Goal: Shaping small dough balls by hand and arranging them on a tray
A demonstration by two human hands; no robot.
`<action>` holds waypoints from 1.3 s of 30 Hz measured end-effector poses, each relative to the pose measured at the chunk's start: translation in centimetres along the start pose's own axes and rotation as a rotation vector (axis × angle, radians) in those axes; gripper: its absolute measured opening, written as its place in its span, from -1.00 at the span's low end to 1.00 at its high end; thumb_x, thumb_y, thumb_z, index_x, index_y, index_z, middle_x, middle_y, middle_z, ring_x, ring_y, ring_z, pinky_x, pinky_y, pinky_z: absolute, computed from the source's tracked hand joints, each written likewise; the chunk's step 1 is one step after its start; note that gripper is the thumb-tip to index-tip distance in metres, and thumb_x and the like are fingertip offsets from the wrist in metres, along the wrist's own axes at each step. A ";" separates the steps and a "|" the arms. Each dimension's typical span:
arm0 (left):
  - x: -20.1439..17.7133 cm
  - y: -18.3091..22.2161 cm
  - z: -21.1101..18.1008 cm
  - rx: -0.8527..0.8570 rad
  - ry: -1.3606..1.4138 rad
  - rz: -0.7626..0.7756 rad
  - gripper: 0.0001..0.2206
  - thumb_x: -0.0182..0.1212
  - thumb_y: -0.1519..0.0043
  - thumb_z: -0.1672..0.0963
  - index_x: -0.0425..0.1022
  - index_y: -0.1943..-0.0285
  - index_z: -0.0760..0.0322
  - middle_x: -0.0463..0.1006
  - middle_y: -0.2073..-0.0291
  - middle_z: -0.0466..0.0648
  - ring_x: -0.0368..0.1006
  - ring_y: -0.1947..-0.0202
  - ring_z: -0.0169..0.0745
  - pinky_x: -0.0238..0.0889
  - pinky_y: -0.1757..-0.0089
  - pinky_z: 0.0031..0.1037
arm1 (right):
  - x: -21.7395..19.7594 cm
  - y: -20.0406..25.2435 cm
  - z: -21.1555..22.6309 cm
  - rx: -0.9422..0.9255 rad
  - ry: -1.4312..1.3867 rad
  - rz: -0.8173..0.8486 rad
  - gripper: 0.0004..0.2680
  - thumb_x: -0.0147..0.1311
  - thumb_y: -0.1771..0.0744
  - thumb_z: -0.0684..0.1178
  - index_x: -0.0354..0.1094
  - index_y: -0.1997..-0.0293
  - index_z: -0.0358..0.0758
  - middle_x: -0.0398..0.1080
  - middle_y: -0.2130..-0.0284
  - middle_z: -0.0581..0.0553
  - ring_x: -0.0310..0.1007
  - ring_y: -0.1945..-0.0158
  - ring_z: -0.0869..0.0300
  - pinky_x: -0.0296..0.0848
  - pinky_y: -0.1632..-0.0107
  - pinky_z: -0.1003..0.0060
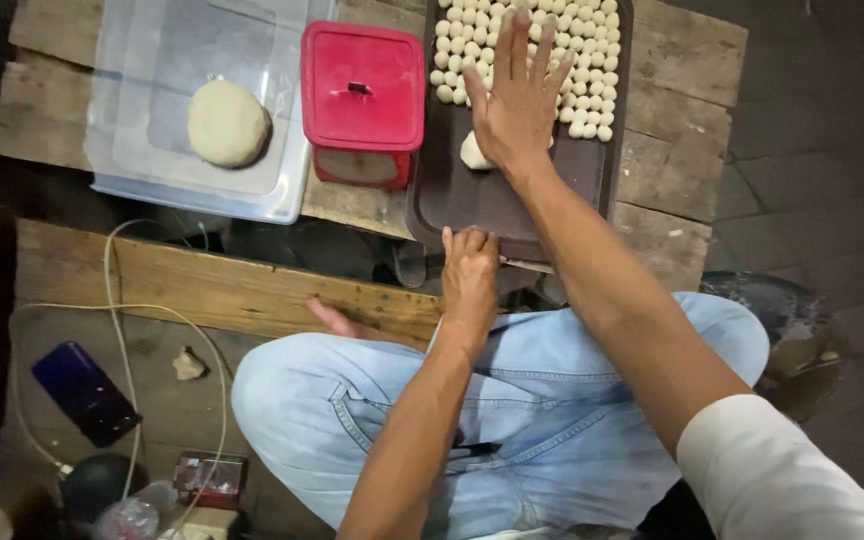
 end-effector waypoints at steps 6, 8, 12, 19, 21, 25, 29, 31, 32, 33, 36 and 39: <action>0.7 0.6 0.3 0.008 0.009 -0.009 -0.80 0.29 -0.13 0.18 0.62 0.07 0.24 0.57 0.22 -0.04 0.48 0.02 -0.02 0.14 -0.28 0.04 | -2.8 11.2 1.4 -0.136 -0.124 0.003 -0.54 -0.37 -0.51 0.23 -0.13 -0.60 -0.16 -0.10 -0.53 -0.23 -0.17 -0.50 -0.45 -0.21 -0.34 -0.61; 0.7 0.7 0.4 -0.018 0.062 -0.013 -0.84 0.27 -0.13 0.21 0.64 0.13 0.27 0.56 0.18 -0.05 0.44 -0.05 -0.04 0.02 -0.35 -0.03 | -2.8 17.2 1.1 -0.165 -0.349 0.164 -0.54 -0.48 -0.49 0.17 -0.35 -0.63 -0.04 -0.38 -0.59 -0.14 -0.39 -0.52 -0.49 -0.27 -0.34 -0.64; -3.3 -0.9 -0.4 -0.048 0.214 -0.038 -0.89 0.19 -0.28 0.28 0.62 0.10 0.40 0.57 0.21 0.03 0.47 0.02 0.01 -0.05 -0.38 0.01 | 0.4 14.2 0.9 -0.162 -0.364 0.127 -0.55 -0.49 -0.50 0.14 -0.44 -0.65 -0.01 -0.51 -0.60 -0.03 -0.62 -0.56 -0.36 -0.57 -0.38 -0.49; -2.5 -1.0 -0.4 -0.017 0.154 -0.025 -0.68 0.24 -0.30 0.07 0.53 -0.14 0.36 0.47 -0.02 0.10 0.38 -0.18 0.11 0.05 -0.31 0.04 | -0.5 14.4 -6.8 0.321 -0.488 -0.131 -0.52 -0.33 -0.51 0.03 -0.44 -0.66 -0.12 -0.48 -0.60 -0.18 -0.59 -0.59 -0.28 -0.59 -0.47 -0.35; -4.3 -1.3 -2.0 0.011 0.108 -0.111 -0.68 0.11 -0.40 0.09 0.47 -0.26 0.33 0.41 -0.16 0.08 0.31 -0.28 0.12 0.10 -0.28 0.08 | -0.5 16.9 -8.8 0.490 -0.347 -0.127 -0.44 -0.09 -0.47 -0.04 -0.43 -0.65 -0.23 -0.48 -0.59 -0.28 -0.59 -0.60 -0.30 -0.53 -0.48 -0.35; -2.0 -5.2 -4.7 0.150 -0.159 0.202 -0.45 -0.08 -0.41 -0.06 0.14 -0.57 0.17 -0.06 -0.59 0.09 -0.20 -0.57 0.25 -0.24 -0.38 0.17 | -0.9 16.6 -9.7 0.633 -0.093 -0.040 -0.48 -0.17 -0.46 0.05 -0.26 -0.59 -0.37 -0.29 -0.55 -0.38 -0.37 -0.56 -0.38 -0.24 -0.44 -0.44; -0.1 -10.6 -4.1 0.206 -0.248 0.203 -0.34 -0.12 -0.38 -0.21 0.14 -0.59 0.04 0.00 -0.59 -0.04 -0.14 -0.56 0.18 -0.18 -0.35 0.26 | -1.2 16.5 -9.3 0.622 -0.028 -0.069 -0.51 -0.19 -0.45 0.07 -0.16 -0.58 -0.35 -0.19 -0.54 -0.32 -0.22 -0.54 -0.36 -0.04 -0.42 -0.36; 1.9 -14.5 -3.3 0.177 -0.339 0.225 -0.28 -0.23 -0.40 -0.27 -0.06 -0.65 0.03 -0.21 -0.59 -0.03 -0.34 -0.57 0.12 -0.37 -0.39 0.22 | -0.8 16.3 -9.6 0.637 0.027 -0.062 -0.51 -0.18 -0.46 0.08 -0.17 -0.58 -0.34 -0.23 -0.55 -0.25 -0.22 -0.55 -0.31 0.00 -0.43 -0.29; 2.9 -16.1 -2.6 0.140 -0.431 0.244 -0.22 -0.35 -0.43 -0.32 -0.26 -0.71 0.02 -0.42 -0.60 -0.02 -0.54 -0.58 0.06 -0.56 -0.42 0.18 | -0.6 16.4 -9.5 0.642 0.082 -0.052 -0.50 -0.17 -0.47 0.10 -0.18 -0.59 -0.33 -0.26 -0.56 -0.17 -0.23 -0.56 -0.26 0.05 -0.44 -0.22; 2.4 -16.2 -3.4 0.159 -0.431 0.247 -0.22 -0.35 -0.43 -0.32 -0.26 -0.71 0.02 -0.42 -0.60 -0.02 -0.54 -0.58 0.06 -0.56 -0.42 0.18 | -0.6 16.3 -9.7 0.661 0.082 -0.055 -0.50 -0.17 -0.47 0.10 -0.18 -0.59 -0.33 -0.26 -0.56 -0.17 -0.23 -0.56 -0.26 0.05 -0.44 -0.22; 2.6 -13.9 -3.8 0.160 -0.662 0.396 -0.34 -0.40 -0.66 -0.33 -0.53 -0.68 -0.12 -0.50 -0.62 -0.12 -0.59 -0.58 0.09 -0.48 -0.44 0.17 | -0.4 16.8 -10.4 0.711 -0.014 -0.019 -0.53 -0.20 -0.46 0.03 -0.22 -0.60 -0.21 -0.27 -0.57 -0.06 -0.23 -0.57 -0.21 0.00 -0.46 -0.18; 0.0 -9.5 -5.0 0.312 -0.300 0.143 -0.39 -0.27 -0.39 -0.24 0.13 -0.59 -0.15 -0.01 -0.59 -0.10 -0.24 -0.57 0.24 -0.24 -0.36 0.26 | -1.2 17.0 -10.2 0.671 -0.123 -0.180 -0.57 -0.19 -0.44 -0.10 -0.07 -0.57 -0.21 -0.09 -0.53 -0.17 -0.07 -0.51 -0.33 0.12 -0.41 -0.28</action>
Point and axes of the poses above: each hand's wrist, its own y-axis away from the middle knuckle, its own x-axis out of the palm, z = x × y, the point moved 8 cm from there along -y, towards the middle knuckle
